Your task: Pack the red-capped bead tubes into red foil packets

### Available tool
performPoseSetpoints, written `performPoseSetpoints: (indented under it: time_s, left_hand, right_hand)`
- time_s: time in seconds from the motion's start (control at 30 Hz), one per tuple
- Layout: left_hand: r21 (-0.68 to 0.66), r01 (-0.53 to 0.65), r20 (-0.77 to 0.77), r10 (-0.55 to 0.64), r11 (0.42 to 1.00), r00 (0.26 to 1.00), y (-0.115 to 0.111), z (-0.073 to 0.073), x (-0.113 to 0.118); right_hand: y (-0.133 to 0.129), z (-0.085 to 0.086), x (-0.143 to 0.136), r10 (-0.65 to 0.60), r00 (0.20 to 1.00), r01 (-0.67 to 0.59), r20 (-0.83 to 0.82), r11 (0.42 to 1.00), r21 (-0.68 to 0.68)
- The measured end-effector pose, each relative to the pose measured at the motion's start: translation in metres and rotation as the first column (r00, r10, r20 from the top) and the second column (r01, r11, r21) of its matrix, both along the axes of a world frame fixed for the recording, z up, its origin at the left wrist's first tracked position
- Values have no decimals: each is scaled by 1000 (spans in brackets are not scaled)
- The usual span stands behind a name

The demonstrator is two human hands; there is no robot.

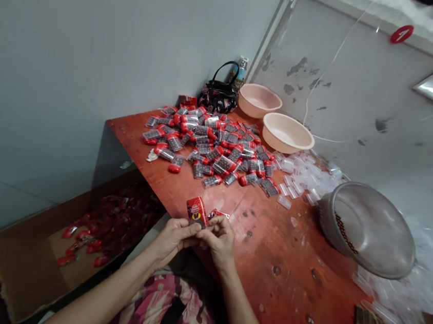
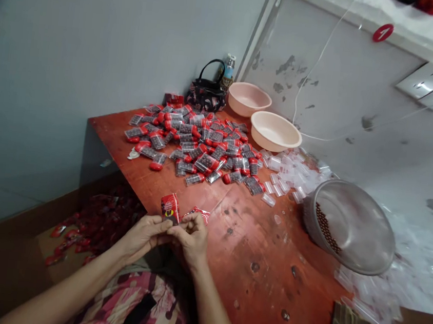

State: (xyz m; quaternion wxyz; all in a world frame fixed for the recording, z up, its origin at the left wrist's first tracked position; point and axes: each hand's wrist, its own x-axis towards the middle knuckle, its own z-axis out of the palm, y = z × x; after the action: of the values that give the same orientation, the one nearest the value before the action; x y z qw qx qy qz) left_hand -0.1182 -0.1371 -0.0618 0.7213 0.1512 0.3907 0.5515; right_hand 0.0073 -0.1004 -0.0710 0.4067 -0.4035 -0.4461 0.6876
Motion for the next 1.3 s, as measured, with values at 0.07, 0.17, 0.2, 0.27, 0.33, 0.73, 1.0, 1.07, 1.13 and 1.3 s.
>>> performPoseSetpoints:
  time_s: [0.07, 0.17, 0.2, 0.27, 0.33, 0.73, 1.0, 1.07, 1.13, 1.3]
  left_hand:
    - [-22, 49, 31, -48, 999, 998, -5, 1, -3]
    - [-57, 6, 56, -3, 998, 998, -14, 1, -14]
    - [-68, -67, 68, 72, 995, 995, -16, 1, -20]
    - [-93, -272, 79, 279, 958, 957, -22, -1, -33]
    - [-130, -425, 31, 433, 896, 901, -26, -3, -44]
    - [414, 351, -907, 347, 840, 240, 27, -17, 32]
    - [384, 452, -914, 402, 805, 60, 33, -38, 35]
    - [405, 446, -906, 415, 798, 80, 32, -36, 35]
    - [437, 419, -898, 417, 796, 144, 30, -32, 35]
    - [427, 88, -800, 330, 900, 500, 29, -14, 29]
  right_hand:
    - [7, 1, -1, 76, 993, -80, 85, 996, 42]
    - [12, 2, -4, 162, 971, -181, 176, 979, 98]
    - [13, 4, -4, 175, 968, -195, 181, 975, 102]
    - [15, 10, 1, 152, 976, -168, 158, 981, 93]
    - [18, 19, 13, 55, 988, -68, 141, 993, 91]
    - [17, 7, 68, -75, 939, 18, 335, 985, 169]
    - [26, 4, 74, -215, 827, 32, 520, 941, 338]
    - [29, 3, 70, -250, 802, 51, 543, 934, 354]
    - [31, 2, 65, -248, 838, 90, 485, 941, 325]
    - [39, 6, 53, -189, 972, 173, 139, 978, 118]
